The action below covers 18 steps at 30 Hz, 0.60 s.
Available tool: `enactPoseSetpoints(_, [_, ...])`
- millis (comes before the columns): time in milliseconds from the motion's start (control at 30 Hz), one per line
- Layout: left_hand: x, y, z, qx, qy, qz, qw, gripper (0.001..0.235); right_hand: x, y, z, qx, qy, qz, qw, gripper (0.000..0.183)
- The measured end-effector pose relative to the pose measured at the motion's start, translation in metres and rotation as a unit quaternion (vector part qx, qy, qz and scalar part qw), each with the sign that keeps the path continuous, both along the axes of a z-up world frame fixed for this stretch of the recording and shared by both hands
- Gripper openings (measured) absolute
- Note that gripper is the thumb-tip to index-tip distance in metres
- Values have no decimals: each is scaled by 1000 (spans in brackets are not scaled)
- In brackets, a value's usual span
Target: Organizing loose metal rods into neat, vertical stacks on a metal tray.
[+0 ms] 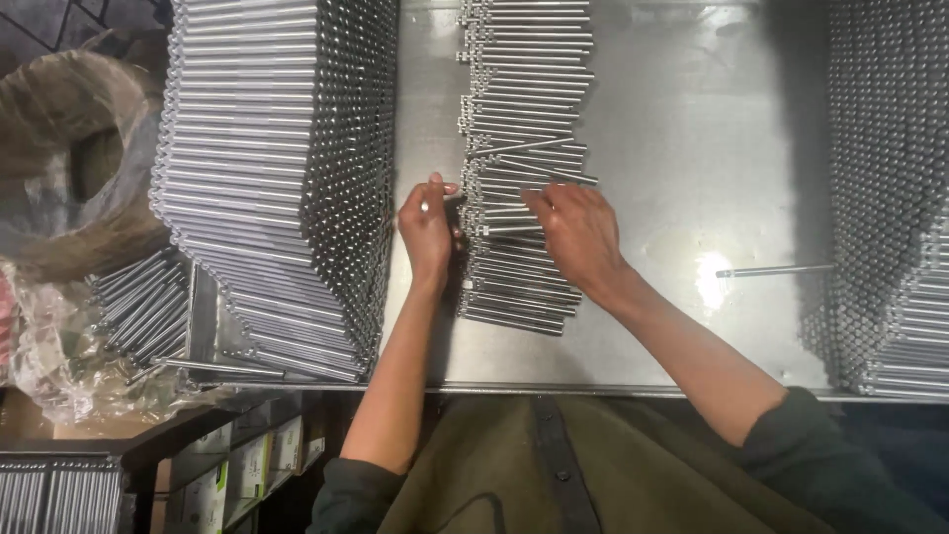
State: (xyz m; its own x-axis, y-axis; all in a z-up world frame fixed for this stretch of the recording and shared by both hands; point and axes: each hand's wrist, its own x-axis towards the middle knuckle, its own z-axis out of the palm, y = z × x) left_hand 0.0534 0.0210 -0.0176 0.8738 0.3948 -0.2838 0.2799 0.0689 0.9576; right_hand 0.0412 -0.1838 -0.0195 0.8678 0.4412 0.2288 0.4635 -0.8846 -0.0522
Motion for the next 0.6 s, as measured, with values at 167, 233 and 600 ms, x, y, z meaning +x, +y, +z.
enactPoseSetpoints(167, [3, -6, -26, -56, 16, -63, 996, 47, -34, 15, 52, 255, 329, -34, 908, 32])
enactPoseSetpoints(233, [-3, -8, -39, -65, 18, -89, 994, 51, -38, 20, 49, 367, 411, -44, 833, 19])
enactPoseSetpoints(600, [4, 6, -21, 54, -104, 28, 993, 50, -21, 15, 44, 89, 123, -50, 987, 34])
